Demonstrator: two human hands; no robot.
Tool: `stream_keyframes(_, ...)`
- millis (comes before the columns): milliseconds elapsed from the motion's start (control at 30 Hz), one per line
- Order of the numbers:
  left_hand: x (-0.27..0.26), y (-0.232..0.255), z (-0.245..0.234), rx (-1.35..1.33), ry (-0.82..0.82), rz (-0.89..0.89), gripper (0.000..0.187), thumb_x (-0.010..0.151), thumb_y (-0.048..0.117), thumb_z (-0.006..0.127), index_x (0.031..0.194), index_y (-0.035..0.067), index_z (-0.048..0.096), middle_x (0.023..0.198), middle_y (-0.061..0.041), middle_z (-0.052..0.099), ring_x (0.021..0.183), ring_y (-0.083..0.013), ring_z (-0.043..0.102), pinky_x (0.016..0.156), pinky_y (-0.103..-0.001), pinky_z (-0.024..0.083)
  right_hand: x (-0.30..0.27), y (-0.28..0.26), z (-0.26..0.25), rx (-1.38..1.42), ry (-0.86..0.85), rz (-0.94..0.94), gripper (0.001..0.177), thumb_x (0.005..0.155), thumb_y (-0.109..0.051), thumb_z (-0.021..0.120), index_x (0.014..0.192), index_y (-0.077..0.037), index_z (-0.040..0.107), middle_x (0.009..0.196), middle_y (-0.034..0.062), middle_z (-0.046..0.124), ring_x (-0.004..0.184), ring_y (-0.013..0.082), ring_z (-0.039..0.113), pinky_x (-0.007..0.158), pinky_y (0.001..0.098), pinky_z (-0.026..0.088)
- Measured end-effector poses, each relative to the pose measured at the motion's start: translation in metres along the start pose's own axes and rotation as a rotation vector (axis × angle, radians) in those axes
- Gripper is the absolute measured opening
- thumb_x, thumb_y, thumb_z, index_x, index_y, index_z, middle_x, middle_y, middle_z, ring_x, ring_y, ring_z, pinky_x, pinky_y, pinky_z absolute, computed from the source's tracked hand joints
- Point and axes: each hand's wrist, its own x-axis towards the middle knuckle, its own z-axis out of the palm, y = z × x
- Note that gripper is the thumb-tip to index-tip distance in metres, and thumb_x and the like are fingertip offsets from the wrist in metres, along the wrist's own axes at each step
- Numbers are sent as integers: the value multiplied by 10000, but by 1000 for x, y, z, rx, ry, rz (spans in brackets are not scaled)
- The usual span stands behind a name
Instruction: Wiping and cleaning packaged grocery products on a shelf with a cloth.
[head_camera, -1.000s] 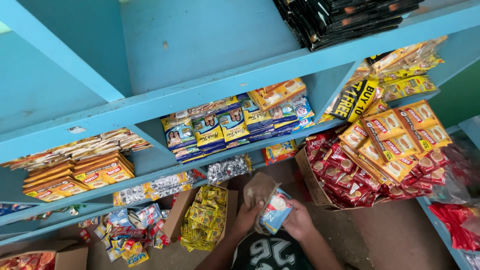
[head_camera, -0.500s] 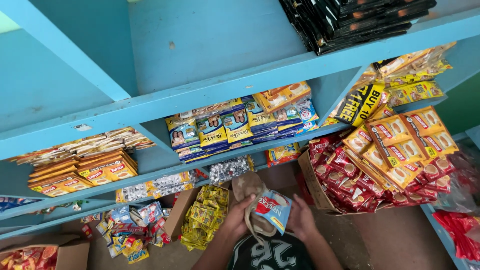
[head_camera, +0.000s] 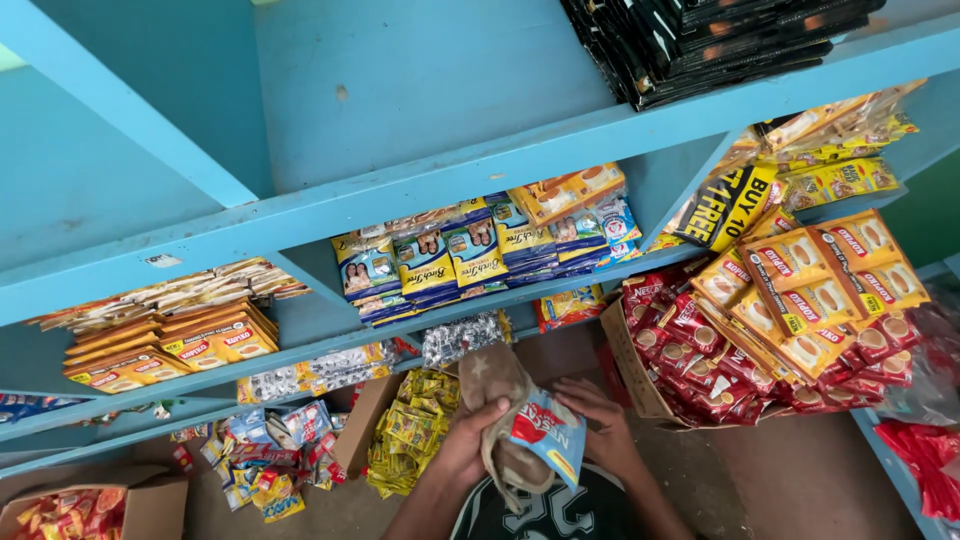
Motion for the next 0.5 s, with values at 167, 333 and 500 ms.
stream_keyframes(167,-17,10,26,62,53,-20,871,724,2,735,1525,12,391,1268,-293,607,1143,-442,625,1044,-559,502,5,-15,10,180,-40,-21,595,766,-92,811,1342,-70,663,1391,164,687,1243,303,677,1047,412,529)
stream_keyframes(333,-5,15,26,33,-58,3,668,779,174,788,1329,-100,526,1082,-198,595,1055,-359,608,1021,-517,518,8,-21,22,529,-75,158,475,925,-264,651,1269,60,704,1392,220,669,1170,304,691,978,398,539)
stream_keyframes(500,-6,16,33,53,128,64,460,886,35,664,1319,-90,568,1152,-210,644,1067,-339,643,1044,-505,504,11,-12,19,1308,313,999,523,1053,-417,452,1388,-21,516,1237,176,655,1044,284,645,932,448,521)
